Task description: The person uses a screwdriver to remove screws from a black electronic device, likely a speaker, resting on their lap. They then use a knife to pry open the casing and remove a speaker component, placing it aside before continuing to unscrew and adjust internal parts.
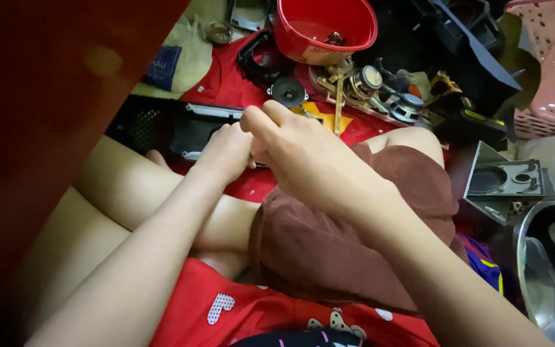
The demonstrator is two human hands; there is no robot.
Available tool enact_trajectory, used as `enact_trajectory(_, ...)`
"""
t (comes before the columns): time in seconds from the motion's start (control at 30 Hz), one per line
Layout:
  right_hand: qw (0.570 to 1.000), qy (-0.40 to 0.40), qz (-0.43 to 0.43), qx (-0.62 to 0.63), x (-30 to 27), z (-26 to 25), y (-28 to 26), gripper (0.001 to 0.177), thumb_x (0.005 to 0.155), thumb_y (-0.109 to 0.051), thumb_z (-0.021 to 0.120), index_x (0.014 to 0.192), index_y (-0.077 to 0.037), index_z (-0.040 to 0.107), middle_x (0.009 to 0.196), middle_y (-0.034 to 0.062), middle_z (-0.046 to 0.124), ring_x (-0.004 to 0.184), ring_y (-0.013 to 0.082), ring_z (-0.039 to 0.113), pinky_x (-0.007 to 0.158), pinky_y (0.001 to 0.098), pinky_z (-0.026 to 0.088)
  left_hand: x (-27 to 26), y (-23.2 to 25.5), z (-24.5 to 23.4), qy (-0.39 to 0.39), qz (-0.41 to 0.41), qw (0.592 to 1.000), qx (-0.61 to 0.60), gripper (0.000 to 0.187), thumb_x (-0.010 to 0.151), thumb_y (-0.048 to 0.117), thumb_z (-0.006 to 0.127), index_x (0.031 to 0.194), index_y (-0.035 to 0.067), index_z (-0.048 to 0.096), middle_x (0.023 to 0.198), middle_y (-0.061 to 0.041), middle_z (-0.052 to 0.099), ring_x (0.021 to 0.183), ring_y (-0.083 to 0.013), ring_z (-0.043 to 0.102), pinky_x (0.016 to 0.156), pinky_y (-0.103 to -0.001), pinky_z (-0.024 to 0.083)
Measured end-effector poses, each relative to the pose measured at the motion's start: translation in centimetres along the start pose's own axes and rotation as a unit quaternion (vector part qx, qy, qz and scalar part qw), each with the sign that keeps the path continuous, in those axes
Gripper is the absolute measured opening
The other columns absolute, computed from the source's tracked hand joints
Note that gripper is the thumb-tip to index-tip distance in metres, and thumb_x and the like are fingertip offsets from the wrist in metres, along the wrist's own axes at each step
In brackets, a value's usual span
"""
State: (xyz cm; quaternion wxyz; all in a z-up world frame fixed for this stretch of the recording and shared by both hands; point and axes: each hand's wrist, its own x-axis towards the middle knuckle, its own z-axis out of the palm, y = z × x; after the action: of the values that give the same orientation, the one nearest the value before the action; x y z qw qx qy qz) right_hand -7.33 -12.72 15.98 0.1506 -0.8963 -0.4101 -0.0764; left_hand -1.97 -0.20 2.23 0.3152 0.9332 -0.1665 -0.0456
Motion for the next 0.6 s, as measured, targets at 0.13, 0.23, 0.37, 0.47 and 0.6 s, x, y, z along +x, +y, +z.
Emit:
enact_trajectory(0.13,0.998,0.063,0.008,0.018,0.4,0.5,0.2,0.029,0.07,-0.008,0.066,0.085,-0.003,0.042,0.073,0.0129,0.055,0.057,0.0313,0.053,0.05,0.0402,0.042,0.2,-0.7,0.6,0.033,0.001,0.999,0.03,0.011,0.064,0.01,0.058,0.073,0.006,0.063,0.071,-0.015,0.064,0.065,-0.0404,0.058,0.061,-0.048,0.044)
enact_trajectory(0.23,0.988,0.109,0.059,-0.094,0.7,1.4,0.8,0.031,0.081,-0.023,0.063,0.087,0.0,0.043,0.058,0.01,0.055,0.05,0.0288,0.056,0.044,0.039,0.042,0.4,-0.8,0.6,0.038,-0.026,0.999,-0.01,0.009,0.066,0.01,0.056,0.069,0.006,0.063,0.067,-0.013,0.064,0.064,-0.0385,0.058,0.063,-0.046,0.045)
enact_trajectory(0.37,0.992,0.033,0.116,-0.032,1.3,0.1,0.8,0.039,0.071,-0.014,0.059,0.102,-0.003,0.04,0.077,0.0147,0.056,0.06,0.0363,0.057,0.047,0.0445,0.044,1.0,-1.7,1.6,0.044,-0.028,0.999,-0.01,0.006,0.064,0.007,0.06,0.065,0.003,0.064,0.065,-0.014,0.063,0.063,-0.0375,0.059,0.062,-0.045,0.046)
enact_trajectory(0.47,0.991,0.006,0.119,-0.064,1.5,0.1,1.3,0.029,0.071,-0.017,0.061,0.093,-0.006,0.044,0.074,0.0154,0.055,0.056,0.037,0.056,0.046,0.0454,0.044,0.9,-1.1,0.8,0.028,-0.017,0.999,0.007,0.009,0.066,0.009,0.058,0.065,0.002,0.064,0.063,-0.012,0.064,0.058,-0.0322,0.06,0.058,-0.041,0.046)
enact_trajectory(0.6,0.977,0.027,0.145,-0.153,1.5,0.8,1.9,0.041,0.084,-0.04,0.059,0.087,0.0,0.046,0.066,0.018,0.058,0.052,0.0373,0.055,0.048,0.0436,0.044,1.0,-1.5,1.4,0.01,-0.037,0.999,-0.014,0.018,0.07,0.013,0.055,0.056,0.005,0.063,0.06,-0.005,0.066,0.061,-0.0281,0.061,0.062,-0.038,0.045)
